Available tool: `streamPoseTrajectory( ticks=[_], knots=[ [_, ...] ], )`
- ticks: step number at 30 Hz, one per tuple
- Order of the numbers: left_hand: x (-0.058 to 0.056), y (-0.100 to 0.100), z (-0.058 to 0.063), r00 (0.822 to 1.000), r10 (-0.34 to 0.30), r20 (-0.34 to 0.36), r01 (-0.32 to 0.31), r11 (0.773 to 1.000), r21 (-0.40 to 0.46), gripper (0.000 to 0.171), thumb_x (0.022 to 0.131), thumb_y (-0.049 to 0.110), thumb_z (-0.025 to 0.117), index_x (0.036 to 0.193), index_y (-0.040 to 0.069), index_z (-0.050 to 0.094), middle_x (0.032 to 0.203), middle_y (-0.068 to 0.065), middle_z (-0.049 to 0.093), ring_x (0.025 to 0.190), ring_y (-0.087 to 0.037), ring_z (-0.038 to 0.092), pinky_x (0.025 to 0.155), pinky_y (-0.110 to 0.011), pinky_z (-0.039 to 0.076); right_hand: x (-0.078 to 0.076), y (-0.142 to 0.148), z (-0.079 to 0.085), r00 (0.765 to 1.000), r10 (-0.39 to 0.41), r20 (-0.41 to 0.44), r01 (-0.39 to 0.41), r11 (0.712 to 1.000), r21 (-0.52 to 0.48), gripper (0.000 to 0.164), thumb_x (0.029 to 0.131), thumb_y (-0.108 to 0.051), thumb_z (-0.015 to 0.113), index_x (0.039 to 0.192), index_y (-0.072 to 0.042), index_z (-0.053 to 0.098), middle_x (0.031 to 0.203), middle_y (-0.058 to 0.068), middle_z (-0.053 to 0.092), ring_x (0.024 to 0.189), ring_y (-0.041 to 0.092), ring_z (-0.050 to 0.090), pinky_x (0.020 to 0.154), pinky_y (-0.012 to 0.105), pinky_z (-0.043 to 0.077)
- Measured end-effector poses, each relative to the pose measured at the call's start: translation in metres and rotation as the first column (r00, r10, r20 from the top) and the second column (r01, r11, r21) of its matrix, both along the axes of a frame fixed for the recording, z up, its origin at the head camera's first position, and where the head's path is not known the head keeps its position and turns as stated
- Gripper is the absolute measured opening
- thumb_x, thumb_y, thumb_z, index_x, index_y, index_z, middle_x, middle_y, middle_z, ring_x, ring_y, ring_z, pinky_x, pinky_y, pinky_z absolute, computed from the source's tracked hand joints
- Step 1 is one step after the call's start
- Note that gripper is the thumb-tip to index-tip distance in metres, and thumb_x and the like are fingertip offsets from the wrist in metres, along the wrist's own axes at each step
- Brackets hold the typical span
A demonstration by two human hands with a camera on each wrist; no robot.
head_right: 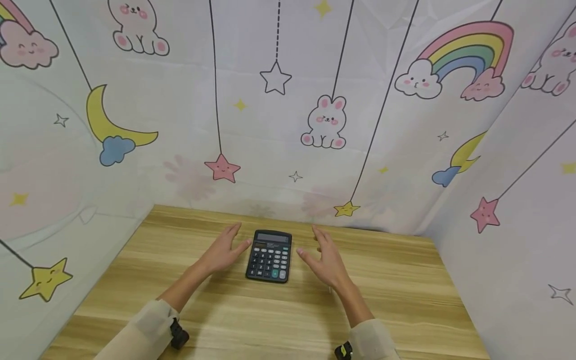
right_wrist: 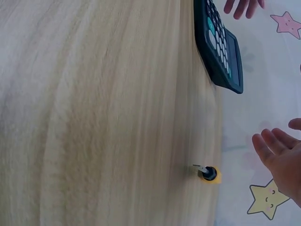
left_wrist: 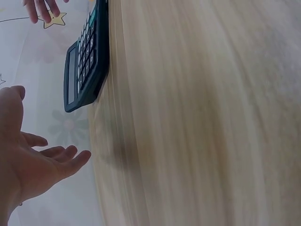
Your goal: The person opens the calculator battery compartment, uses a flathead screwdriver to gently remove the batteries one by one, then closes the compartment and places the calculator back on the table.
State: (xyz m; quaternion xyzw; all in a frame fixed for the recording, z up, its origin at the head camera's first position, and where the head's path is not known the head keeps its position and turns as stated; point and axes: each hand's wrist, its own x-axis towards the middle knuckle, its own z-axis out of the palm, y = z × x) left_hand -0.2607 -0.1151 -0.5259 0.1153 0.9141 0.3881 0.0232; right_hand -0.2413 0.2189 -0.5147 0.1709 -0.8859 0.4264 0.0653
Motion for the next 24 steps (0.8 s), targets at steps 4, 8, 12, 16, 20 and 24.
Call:
streamPoseTrajectory(
  ticks=[4,8,12,16,20,24],
  knots=[
    [0.000,0.003,0.000,1.000,0.013,-0.003,-0.013,1.000,0.016,0.084,0.110,0.050,0.054,0.166,-0.004,0.024,0.169,-0.031,0.024,0.154,-0.050,0.029,0.122,-0.064,0.028,0.000,-0.002,-0.001,1.000,-0.006,0.021,0.007,0.999,-0.040,0.080,0.101,-0.043,0.073,0.164,-0.007,0.039,0.158,0.018,0.046,0.138,0.041,0.052,0.106,0.058,0.052],
    [0.000,0.006,-0.001,1.000,0.024,-0.012,-0.023,1.000,0.020,0.078,0.111,0.045,0.053,0.164,-0.007,0.029,0.165,-0.033,0.030,0.150,-0.051,0.035,0.121,-0.063,0.031,-0.001,-0.005,-0.003,0.999,-0.017,0.041,0.020,0.997,-0.070,0.078,0.102,-0.042,0.073,0.162,-0.004,0.041,0.158,0.020,0.046,0.136,0.042,0.054,0.104,0.058,0.053],
    [-0.001,0.010,0.000,1.000,0.016,-0.021,-0.015,0.999,0.038,0.071,0.112,0.039,0.052,0.161,-0.009,0.033,0.162,-0.033,0.036,0.143,-0.050,0.046,0.118,-0.062,0.037,-0.002,-0.008,-0.004,0.997,-0.039,0.065,0.044,0.995,-0.086,0.078,0.102,-0.045,0.072,0.162,-0.005,0.042,0.159,0.023,0.045,0.135,0.040,0.055,0.101,0.056,0.055],
    [0.000,0.013,0.001,1.000,0.018,-0.017,-0.016,0.998,0.066,0.067,0.113,0.034,0.052,0.161,-0.010,0.033,0.158,-0.034,0.040,0.134,-0.047,0.056,0.112,-0.061,0.044,-0.004,-0.010,-0.005,0.995,-0.051,0.091,0.060,0.994,-0.089,0.078,0.102,-0.050,0.070,0.163,-0.009,0.042,0.157,0.022,0.047,0.135,0.038,0.056,0.100,0.053,0.057],
    [0.001,0.014,-0.001,1.000,0.028,-0.005,-0.027,0.996,0.091,0.065,0.113,0.030,0.050,0.160,-0.011,0.033,0.152,-0.035,0.046,0.129,-0.047,0.059,0.107,-0.061,0.049,-0.003,-0.012,-0.008,0.993,-0.054,0.102,0.063,0.995,-0.081,0.078,0.103,-0.051,0.068,0.163,-0.009,0.041,0.155,0.021,0.050,0.133,0.038,0.059,0.099,0.053,0.057],
    [0.003,0.016,-0.002,0.999,0.037,0.026,-0.040,0.992,0.124,0.064,0.113,0.029,0.048,0.161,-0.011,0.032,0.151,-0.033,0.047,0.131,-0.047,0.058,0.107,-0.060,0.050,-0.002,-0.014,-0.011,0.992,-0.062,0.112,0.073,0.993,-0.090,0.078,0.103,-0.050,0.068,0.162,-0.007,0.042,0.154,0.022,0.052,0.130,0.037,0.063,0.099,0.055,0.057]
  ],
)
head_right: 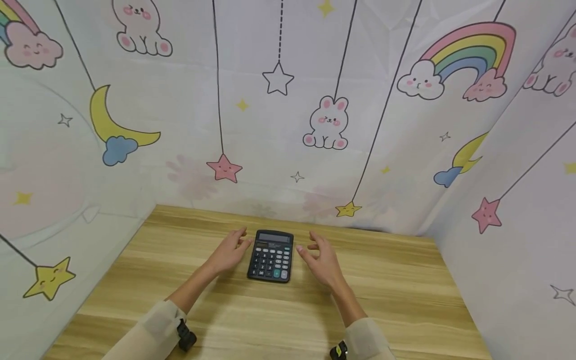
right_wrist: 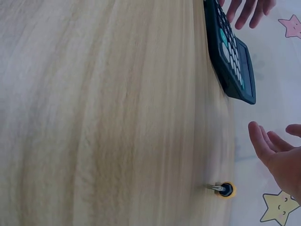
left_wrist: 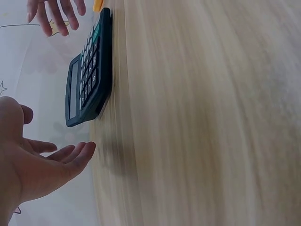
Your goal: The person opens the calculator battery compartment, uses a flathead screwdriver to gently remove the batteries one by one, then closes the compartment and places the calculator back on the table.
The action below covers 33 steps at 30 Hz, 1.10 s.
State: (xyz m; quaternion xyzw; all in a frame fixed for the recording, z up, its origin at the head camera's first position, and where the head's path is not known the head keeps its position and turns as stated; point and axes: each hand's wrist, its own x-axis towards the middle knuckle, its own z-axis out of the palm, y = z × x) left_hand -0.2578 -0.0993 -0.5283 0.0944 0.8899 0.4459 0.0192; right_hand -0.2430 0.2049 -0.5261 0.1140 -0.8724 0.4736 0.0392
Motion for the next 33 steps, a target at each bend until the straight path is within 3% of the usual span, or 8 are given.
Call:
streamPoseTrajectory(
  ticks=[4,11,19,25,29,33],
  knots=[
    [-0.001,0.001,0.000,1.000,0.005,0.018,-0.005,1.000,0.015,0.062,0.113,0.028,0.045,0.161,-0.010,0.033,0.151,-0.032,0.048,0.131,-0.046,0.058,0.107,-0.059,0.050,-0.001,-0.001,-0.003,1.000,-0.003,0.018,0.004,0.999,-0.041,0.076,0.103,-0.048,0.070,0.160,-0.005,0.045,0.153,0.024,0.054,0.127,0.036,0.065,0.097,0.054,0.058],
    [-0.003,0.005,0.000,1.000,0.023,0.020,-0.024,0.999,0.021,0.061,0.112,0.026,0.043,0.158,-0.013,0.036,0.148,-0.032,0.052,0.132,-0.049,0.057,0.110,-0.060,0.047,-0.003,-0.005,-0.012,0.996,-0.001,0.091,0.014,0.989,-0.144,0.071,0.103,-0.041,0.072,0.159,-0.004,0.047,0.150,0.027,0.055,0.129,0.040,0.063,0.089,0.042,0.062],
    [-0.002,0.012,-0.003,0.997,0.060,0.049,-0.062,0.997,0.046,0.058,0.113,0.024,0.039,0.153,-0.017,0.040,0.148,-0.037,0.051,0.140,-0.051,0.049,0.117,-0.060,0.039,-0.003,-0.014,-0.021,0.985,-0.021,0.171,0.055,0.979,-0.198,0.065,0.104,-0.032,0.071,0.155,0.002,0.049,0.142,0.024,0.060,0.120,0.038,0.066,0.087,0.046,0.062],
    [-0.002,0.016,-0.005,0.995,0.073,0.067,-0.077,0.995,0.070,0.058,0.113,0.024,0.038,0.152,-0.018,0.041,0.141,-0.035,0.058,0.133,-0.047,0.057,0.113,-0.059,0.045,-0.003,-0.021,-0.023,0.972,0.013,0.233,0.055,0.957,-0.285,0.058,0.106,-0.020,0.068,0.154,0.007,0.048,0.133,0.027,0.063,0.101,0.039,0.071,0.082,0.046,0.063],
    [-0.002,0.018,-0.005,0.992,0.095,0.087,-0.103,0.991,0.087,0.058,0.113,0.025,0.040,0.153,-0.017,0.041,0.143,-0.035,0.057,0.135,-0.047,0.055,0.114,-0.058,0.043,-0.004,-0.026,-0.024,0.962,0.033,0.273,0.063,0.939,-0.337,0.058,0.106,-0.017,0.067,0.154,0.007,0.047,0.132,0.028,0.062,0.102,0.039,0.071,0.081,0.047,0.064],
    [-0.002,0.019,-0.006,0.990,0.099,0.097,-0.107,0.991,0.083,0.056,0.113,0.025,0.042,0.150,-0.018,0.044,0.144,-0.036,0.055,0.137,-0.050,0.053,0.115,-0.059,0.043,-0.004,-0.031,-0.026,0.955,0.031,0.294,0.068,0.945,-0.320,0.059,0.106,-0.017,0.067,0.156,0.006,0.046,0.132,0.029,0.062,0.104,0.036,0.071,0.080,0.045,0.064]
  ],
)
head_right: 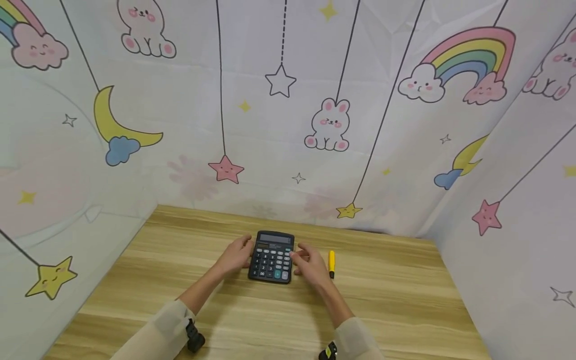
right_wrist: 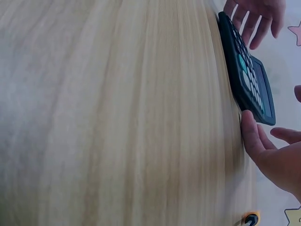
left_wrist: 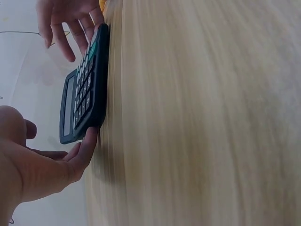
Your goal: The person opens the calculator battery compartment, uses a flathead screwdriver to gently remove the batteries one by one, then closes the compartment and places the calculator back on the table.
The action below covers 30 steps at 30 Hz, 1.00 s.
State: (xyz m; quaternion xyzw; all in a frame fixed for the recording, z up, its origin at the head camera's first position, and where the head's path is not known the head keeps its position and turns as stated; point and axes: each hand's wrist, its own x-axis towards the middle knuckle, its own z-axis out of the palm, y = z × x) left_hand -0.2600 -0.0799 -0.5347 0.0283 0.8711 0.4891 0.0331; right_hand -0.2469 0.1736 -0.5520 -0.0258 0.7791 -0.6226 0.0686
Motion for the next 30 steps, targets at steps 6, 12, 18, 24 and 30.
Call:
streamPoseTrajectory(
  ticks=[6,12,18,24,30],
  knots=[
    [-0.001,0.004,-0.002,1.000,-0.013,-0.004,0.013,0.999,-0.036,0.049,0.111,0.019,0.049,0.144,-0.017,0.053,0.131,-0.031,0.065,0.122,-0.042,0.064,0.106,-0.056,0.051,-0.001,-0.005,-0.001,1.000,-0.010,0.008,0.010,0.999,0.046,0.055,0.105,-0.013,0.065,0.153,0.007,0.049,0.129,0.027,0.063,0.096,0.028,0.071,0.074,0.041,0.065],
    [-0.003,0.005,-0.003,0.999,0.009,0.032,-0.007,0.997,-0.075,0.045,0.109,0.018,0.055,0.141,-0.013,0.059,0.124,-0.023,0.070,0.113,-0.032,0.067,0.100,-0.049,0.056,-0.004,-0.008,-0.001,1.000,0.000,0.002,0.000,0.995,0.100,0.051,0.105,-0.016,0.067,0.148,0.008,0.054,0.123,0.024,0.065,0.085,0.024,0.070,0.071,0.038,0.064],
    [-0.005,0.005,-0.005,1.000,0.010,0.026,-0.007,0.997,-0.080,0.038,0.109,0.013,0.055,0.137,-0.011,0.064,0.118,-0.021,0.071,0.104,-0.028,0.068,0.090,-0.045,0.059,-0.006,-0.007,-0.001,1.000,-0.010,0.014,0.008,0.992,0.127,0.052,0.106,-0.017,0.067,0.149,0.008,0.053,0.121,0.021,0.067,0.082,0.025,0.070,0.071,0.040,0.064],
    [-0.007,0.003,-0.010,0.996,0.018,0.087,-0.020,1.000,0.018,0.034,0.109,0.010,0.056,0.137,-0.009,0.064,0.107,-0.015,0.070,0.085,-0.020,0.066,0.064,-0.032,0.060,-0.009,-0.008,-0.005,0.999,-0.019,-0.027,0.023,0.983,0.184,0.039,0.106,-0.008,0.063,0.142,0.008,0.060,0.112,0.018,0.068,0.079,0.020,0.067,0.067,0.036,0.063],
    [-0.005,0.003,-0.011,0.994,0.029,0.104,-0.032,0.999,0.021,0.029,0.108,0.007,0.057,0.131,-0.008,0.067,0.106,-0.017,0.071,0.083,-0.021,0.069,0.061,-0.032,0.061,-0.009,-0.011,-0.012,0.997,-0.021,-0.073,0.034,0.980,0.196,0.034,0.105,0.002,0.060,0.137,0.009,0.064,0.103,0.016,0.067,0.073,0.019,0.064,0.062,0.033,0.062]
  ],
)
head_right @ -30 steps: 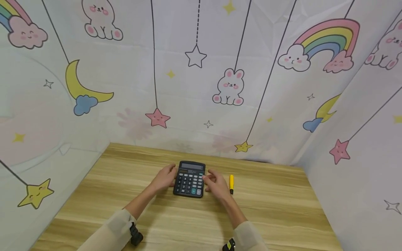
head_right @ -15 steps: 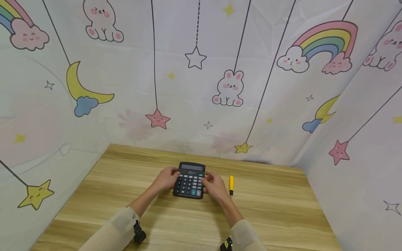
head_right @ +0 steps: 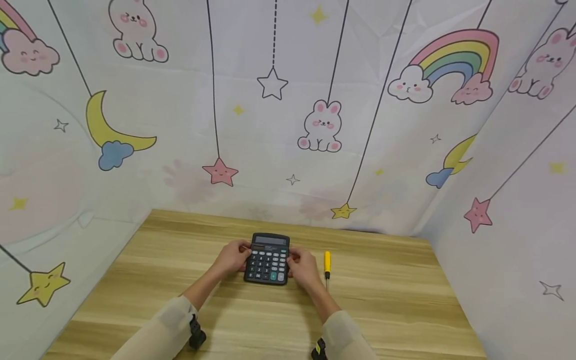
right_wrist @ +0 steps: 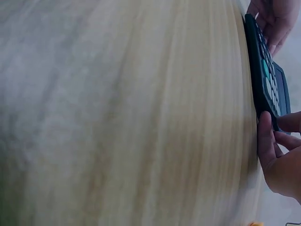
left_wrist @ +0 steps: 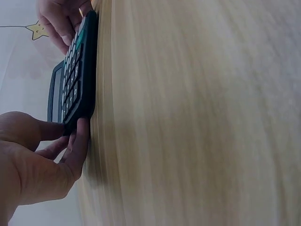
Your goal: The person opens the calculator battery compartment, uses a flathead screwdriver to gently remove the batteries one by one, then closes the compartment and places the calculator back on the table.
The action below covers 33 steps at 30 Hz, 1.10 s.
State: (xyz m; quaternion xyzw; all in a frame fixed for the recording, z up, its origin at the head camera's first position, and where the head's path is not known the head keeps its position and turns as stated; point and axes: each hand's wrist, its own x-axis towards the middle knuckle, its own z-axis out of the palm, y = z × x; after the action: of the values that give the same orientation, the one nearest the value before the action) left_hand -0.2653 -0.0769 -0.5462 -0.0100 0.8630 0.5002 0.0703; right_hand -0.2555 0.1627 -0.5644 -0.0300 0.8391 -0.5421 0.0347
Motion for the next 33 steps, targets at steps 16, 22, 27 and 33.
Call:
streamPoseTrajectory(
  ticks=[16,22,27,33],
  knots=[
    [0.0002,0.0045,-0.0002,0.999,0.039,-0.006,-0.039,0.999,-0.016,0.021,0.105,0.004,0.058,0.120,-0.005,0.069,0.098,-0.015,0.072,0.071,-0.019,0.066,0.054,-0.029,0.057,0.0001,0.0020,-0.0008,1.000,-0.002,0.027,0.002,1.000,-0.012,0.035,0.103,0.003,0.062,0.138,0.009,0.063,0.103,0.016,0.066,0.072,0.017,0.064,0.063,0.032,0.062],
    [-0.0001,0.0046,-0.0009,0.999,0.043,0.015,-0.043,0.999,-0.011,0.021,0.105,0.004,0.058,0.122,-0.005,0.068,0.101,-0.015,0.072,0.071,-0.019,0.067,0.053,-0.029,0.057,0.0005,0.0022,-0.0015,1.000,-0.003,0.025,0.004,1.000,-0.016,0.031,0.104,0.003,0.063,0.134,0.009,0.066,0.101,0.015,0.067,0.073,0.018,0.065,0.063,0.033,0.063],
    [-0.0035,0.0038,-0.0037,0.999,0.036,0.027,-0.037,0.999,0.006,0.021,0.105,0.004,0.059,0.122,-0.004,0.069,0.101,-0.016,0.073,0.070,-0.018,0.067,0.053,-0.029,0.057,0.0018,0.0018,-0.0009,1.000,-0.011,0.026,0.011,1.000,-0.022,0.029,0.103,0.003,0.063,0.131,0.010,0.067,0.100,0.015,0.067,0.070,0.018,0.065,0.063,0.034,0.063],
    [-0.0047,0.0043,-0.0043,0.999,0.045,0.024,-0.045,0.999,0.017,0.020,0.105,0.004,0.059,0.121,-0.004,0.069,0.100,-0.015,0.073,0.069,-0.018,0.067,0.052,-0.029,0.057,0.0011,0.0012,-0.0008,1.000,-0.015,0.027,0.016,1.000,-0.022,0.028,0.104,0.002,0.063,0.131,0.011,0.067,0.100,0.015,0.068,0.069,0.017,0.065,0.063,0.033,0.063]
  ],
)
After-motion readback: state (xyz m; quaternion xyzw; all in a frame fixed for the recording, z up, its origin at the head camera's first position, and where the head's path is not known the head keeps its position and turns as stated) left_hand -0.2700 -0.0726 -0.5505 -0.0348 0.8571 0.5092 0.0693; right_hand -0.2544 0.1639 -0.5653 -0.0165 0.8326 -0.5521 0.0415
